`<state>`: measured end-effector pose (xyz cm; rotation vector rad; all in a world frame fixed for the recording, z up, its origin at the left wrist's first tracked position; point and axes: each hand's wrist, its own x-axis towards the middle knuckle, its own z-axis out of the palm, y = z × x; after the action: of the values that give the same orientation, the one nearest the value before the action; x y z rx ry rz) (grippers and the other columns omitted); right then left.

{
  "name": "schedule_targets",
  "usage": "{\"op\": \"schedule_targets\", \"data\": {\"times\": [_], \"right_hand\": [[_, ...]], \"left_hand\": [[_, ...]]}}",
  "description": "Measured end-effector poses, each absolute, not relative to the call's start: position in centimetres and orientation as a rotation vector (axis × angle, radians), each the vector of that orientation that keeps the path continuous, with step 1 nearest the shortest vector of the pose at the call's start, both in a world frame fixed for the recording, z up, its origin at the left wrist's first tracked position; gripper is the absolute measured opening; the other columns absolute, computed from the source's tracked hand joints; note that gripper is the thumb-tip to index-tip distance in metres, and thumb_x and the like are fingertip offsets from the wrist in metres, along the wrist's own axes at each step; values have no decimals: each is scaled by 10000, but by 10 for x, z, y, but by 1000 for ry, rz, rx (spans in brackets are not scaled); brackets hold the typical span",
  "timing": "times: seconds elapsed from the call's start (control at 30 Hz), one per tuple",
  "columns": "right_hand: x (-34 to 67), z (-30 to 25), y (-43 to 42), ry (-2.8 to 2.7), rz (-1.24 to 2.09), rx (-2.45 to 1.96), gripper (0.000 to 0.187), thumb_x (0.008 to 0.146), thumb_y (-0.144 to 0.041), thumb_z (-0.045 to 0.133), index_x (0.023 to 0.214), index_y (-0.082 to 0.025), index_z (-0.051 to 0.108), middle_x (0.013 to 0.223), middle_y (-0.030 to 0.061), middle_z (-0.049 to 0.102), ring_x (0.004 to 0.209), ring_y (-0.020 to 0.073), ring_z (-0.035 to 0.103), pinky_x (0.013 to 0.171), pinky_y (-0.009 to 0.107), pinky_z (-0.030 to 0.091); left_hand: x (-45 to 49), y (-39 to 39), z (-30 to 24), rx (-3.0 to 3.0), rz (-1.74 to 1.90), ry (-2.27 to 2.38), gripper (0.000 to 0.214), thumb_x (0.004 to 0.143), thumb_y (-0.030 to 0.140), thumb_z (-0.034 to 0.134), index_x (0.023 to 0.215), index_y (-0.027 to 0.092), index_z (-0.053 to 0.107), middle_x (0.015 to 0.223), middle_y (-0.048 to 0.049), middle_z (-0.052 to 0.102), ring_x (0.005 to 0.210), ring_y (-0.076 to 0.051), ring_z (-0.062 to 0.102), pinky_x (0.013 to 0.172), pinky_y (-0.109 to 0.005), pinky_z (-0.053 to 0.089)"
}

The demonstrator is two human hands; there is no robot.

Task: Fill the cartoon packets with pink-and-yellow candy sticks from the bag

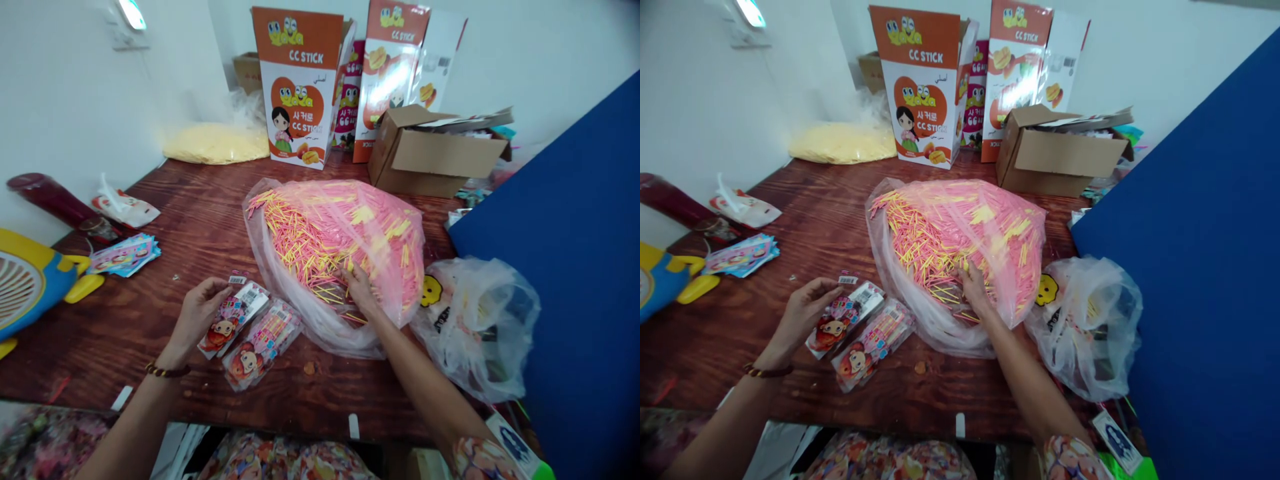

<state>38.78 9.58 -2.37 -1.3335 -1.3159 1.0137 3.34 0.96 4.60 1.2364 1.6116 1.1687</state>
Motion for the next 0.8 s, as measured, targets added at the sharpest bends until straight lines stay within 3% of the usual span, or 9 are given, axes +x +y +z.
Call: {"op": "schedule_targets", "data": {"times": [0.2,0.37,0.5,0.6,0.8], "right_hand": [[393,-17,97,-1337,998,-1303,247,839,-467,536,850,-220,550,796,9,661,762,185,598,763,326,464],[407,-5,107,-1708,721,-1617,263,956,-386,357,917,-207,546,845,43,644,755,190,571,704,306,447],[410,5,99,-2061,693,-1661,132,885,-180,459,874,-182,590,897,83,645,836,210,569,777,312,424],[405,8,85,-2220,650,-1687,206,821,-51,458,916,-151,612,995,136,643,931,232,559,860,334,406],[403,4,90,-2049,684,-1712,131,824,-84,483,850,-156,590,989,142,640,943,238,552,896,359,416]], "left_hand": [[34,12,52,1130,1197,1579,382,632,490,804,836,181,712,820,-43,753,719,-189,672,645,-266,532],[37,11,61,1146,1188,1597,405,603,522,814,804,183,724,790,-41,755,707,-188,665,643,-260,530],[41,8,64,1123,1170,1588,449,571,566,826,786,183,731,808,-52,766,700,-193,664,635,-266,534],[45,8,66,1110,1162,1583,473,548,580,837,778,180,735,797,-53,765,685,-192,664,622,-266,534],[45,7,68,1135,1144,1593,503,555,610,822,786,172,735,828,-72,773,724,-215,683,644,-283,552]]}}
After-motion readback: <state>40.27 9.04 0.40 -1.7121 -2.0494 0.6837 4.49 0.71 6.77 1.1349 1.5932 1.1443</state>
